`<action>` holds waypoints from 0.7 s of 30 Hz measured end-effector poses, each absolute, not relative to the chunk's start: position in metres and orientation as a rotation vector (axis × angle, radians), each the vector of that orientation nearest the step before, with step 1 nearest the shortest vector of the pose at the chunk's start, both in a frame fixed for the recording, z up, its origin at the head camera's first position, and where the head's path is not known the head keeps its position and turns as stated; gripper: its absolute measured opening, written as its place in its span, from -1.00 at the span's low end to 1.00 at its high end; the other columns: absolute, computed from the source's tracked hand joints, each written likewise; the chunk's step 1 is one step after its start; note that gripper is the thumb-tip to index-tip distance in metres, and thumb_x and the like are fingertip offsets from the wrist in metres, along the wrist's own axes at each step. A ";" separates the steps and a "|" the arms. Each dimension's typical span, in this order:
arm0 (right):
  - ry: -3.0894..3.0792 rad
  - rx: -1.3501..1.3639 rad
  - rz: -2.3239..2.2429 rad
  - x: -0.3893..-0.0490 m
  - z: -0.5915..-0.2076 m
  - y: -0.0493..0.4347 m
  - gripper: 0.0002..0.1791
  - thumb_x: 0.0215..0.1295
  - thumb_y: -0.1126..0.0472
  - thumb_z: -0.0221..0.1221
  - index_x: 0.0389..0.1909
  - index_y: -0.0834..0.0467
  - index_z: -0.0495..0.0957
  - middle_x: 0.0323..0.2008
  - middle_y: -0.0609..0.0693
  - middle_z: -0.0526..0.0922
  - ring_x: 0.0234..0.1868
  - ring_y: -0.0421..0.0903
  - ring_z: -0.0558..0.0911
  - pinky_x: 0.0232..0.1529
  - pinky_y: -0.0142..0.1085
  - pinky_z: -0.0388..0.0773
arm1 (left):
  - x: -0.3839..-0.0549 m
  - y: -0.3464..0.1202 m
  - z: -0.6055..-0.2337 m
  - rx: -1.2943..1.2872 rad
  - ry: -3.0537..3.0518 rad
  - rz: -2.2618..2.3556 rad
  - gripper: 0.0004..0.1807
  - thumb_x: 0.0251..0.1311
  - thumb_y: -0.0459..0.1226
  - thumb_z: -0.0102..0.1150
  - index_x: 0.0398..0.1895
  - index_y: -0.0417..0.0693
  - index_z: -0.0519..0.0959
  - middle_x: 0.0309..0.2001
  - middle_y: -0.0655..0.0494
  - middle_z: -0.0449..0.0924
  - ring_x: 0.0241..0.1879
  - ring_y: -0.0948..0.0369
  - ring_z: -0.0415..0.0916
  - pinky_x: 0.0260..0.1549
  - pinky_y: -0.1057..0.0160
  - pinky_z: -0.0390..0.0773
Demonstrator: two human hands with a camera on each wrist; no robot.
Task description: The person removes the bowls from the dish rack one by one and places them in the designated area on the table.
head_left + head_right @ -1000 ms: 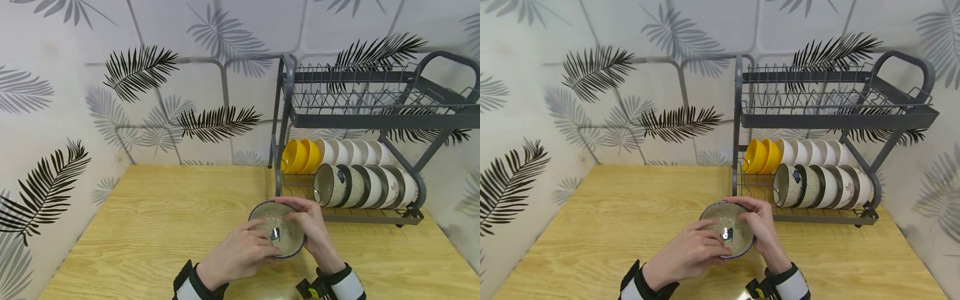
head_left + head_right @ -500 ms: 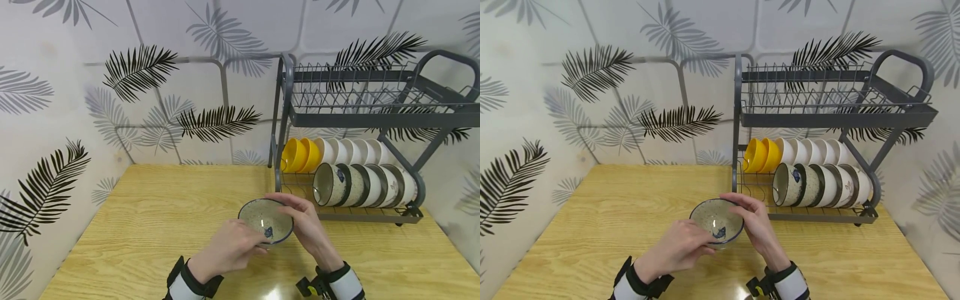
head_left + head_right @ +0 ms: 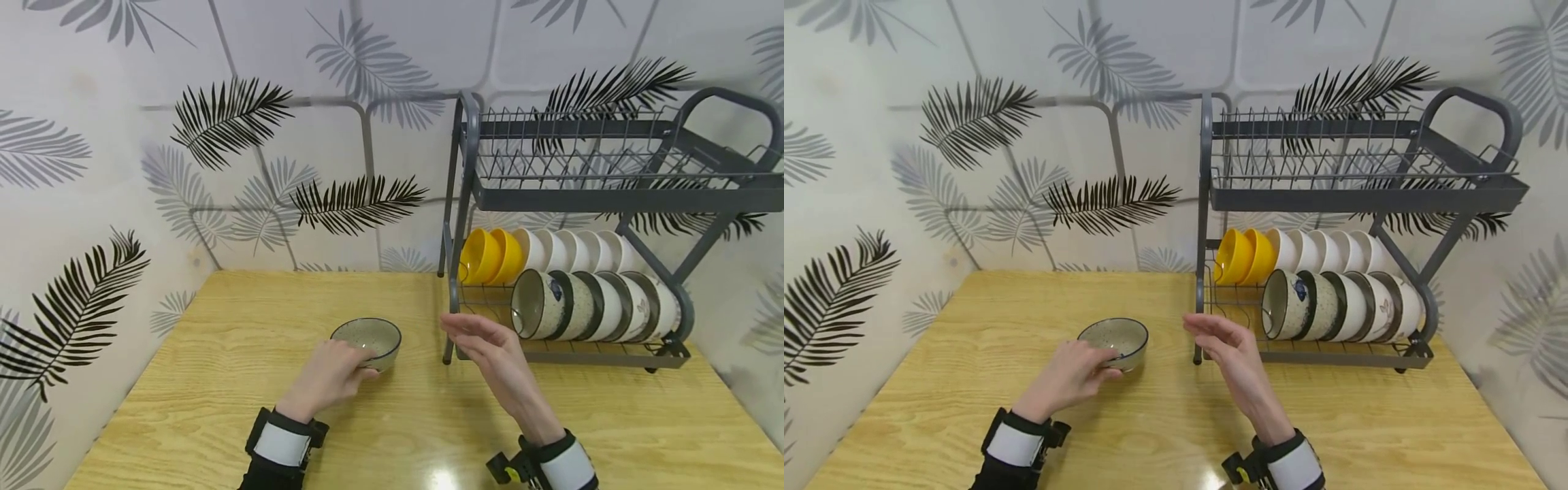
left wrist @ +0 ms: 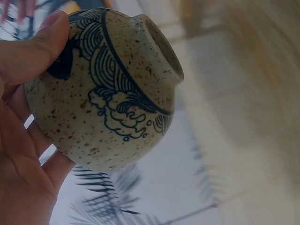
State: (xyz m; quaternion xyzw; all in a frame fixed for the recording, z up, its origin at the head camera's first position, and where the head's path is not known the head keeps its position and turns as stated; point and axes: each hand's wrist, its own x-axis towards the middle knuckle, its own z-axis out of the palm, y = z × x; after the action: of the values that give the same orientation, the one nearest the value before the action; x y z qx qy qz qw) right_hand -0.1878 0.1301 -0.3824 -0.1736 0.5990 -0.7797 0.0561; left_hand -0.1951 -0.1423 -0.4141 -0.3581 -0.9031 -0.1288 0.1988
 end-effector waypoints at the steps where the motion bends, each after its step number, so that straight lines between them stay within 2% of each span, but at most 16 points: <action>1: 1.814 -0.527 -2.365 -0.187 -0.383 0.130 -0.59 0.37 0.48 -0.03 0.19 0.57 0.30 0.16 0.24 0.50 0.23 0.11 0.42 0.20 -0.32 0.44 | -0.197 -0.145 -0.418 -0.977 -2.552 -0.350 -0.87 -0.04 -0.17 0.40 -0.50 0.05 0.63 -0.71 0.31 0.43 -0.68 0.34 0.39 -0.70 0.27 0.49; 5: 1.808 -0.524 -2.363 -0.186 -0.384 0.130 -0.60 0.38 0.49 -0.05 0.19 0.58 0.29 0.16 0.24 0.50 0.24 0.12 0.41 0.21 -0.32 0.44 | -0.201 -0.155 -0.429 -0.908 -2.616 -0.346 -0.88 -0.04 -0.15 0.40 -0.52 0.10 0.62 -0.69 0.32 0.45 -0.65 0.32 0.42 -0.70 0.28 0.44; 10: 1.804 -0.516 -2.361 -0.187 -0.384 0.129 -0.59 0.38 0.48 -0.04 0.20 0.56 0.30 0.17 0.26 0.50 0.22 0.11 0.42 0.20 -0.30 0.45 | -0.204 -0.159 -0.432 -0.872 -2.646 -0.388 -0.89 -0.04 -0.16 0.40 -0.52 0.10 0.63 -0.68 0.35 0.41 -0.67 0.35 0.29 -0.72 0.35 0.31; 13: 1.800 -0.503 -2.360 -0.187 -0.384 0.128 -0.59 0.38 0.46 -0.02 0.20 0.55 0.32 0.15 0.22 0.53 0.21 0.09 0.44 0.20 -0.31 0.46 | -0.205 -0.159 -0.432 -0.851 -2.663 -0.406 -0.89 -0.04 -0.16 0.40 -0.46 0.09 0.66 -0.65 0.36 0.44 -0.66 0.35 0.26 -0.72 0.37 0.28; 17: 1.799 -0.516 -2.366 -0.187 -0.384 0.129 -0.60 0.38 0.47 -0.01 0.19 0.55 0.32 0.13 0.20 0.55 0.20 0.09 0.46 0.20 -0.29 0.46 | -0.204 -0.158 -0.432 -0.822 -2.697 -0.453 -0.89 -0.04 -0.19 0.40 -0.50 0.10 0.63 -0.66 0.34 0.39 -0.67 0.33 0.24 -0.72 0.37 0.22; 21: 1.789 -0.539 -2.373 -0.186 -0.385 0.129 -0.60 0.38 0.46 -0.01 0.18 0.56 0.33 0.13 0.20 0.55 0.19 0.09 0.46 0.21 -0.25 0.46 | -0.203 -0.157 -0.435 -0.773 -2.726 -0.423 -0.83 -0.06 -0.22 0.41 -0.55 0.12 0.55 -0.65 0.32 0.41 -0.63 0.29 0.33 -0.70 0.30 0.28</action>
State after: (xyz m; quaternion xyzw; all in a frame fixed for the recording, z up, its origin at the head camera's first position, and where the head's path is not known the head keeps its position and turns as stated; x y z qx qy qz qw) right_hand -0.1864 0.1294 -0.3846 -0.1781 0.5912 -0.7843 0.0608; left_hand -0.2033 -0.1569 -0.4353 -0.2671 -0.9424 -0.1462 0.1381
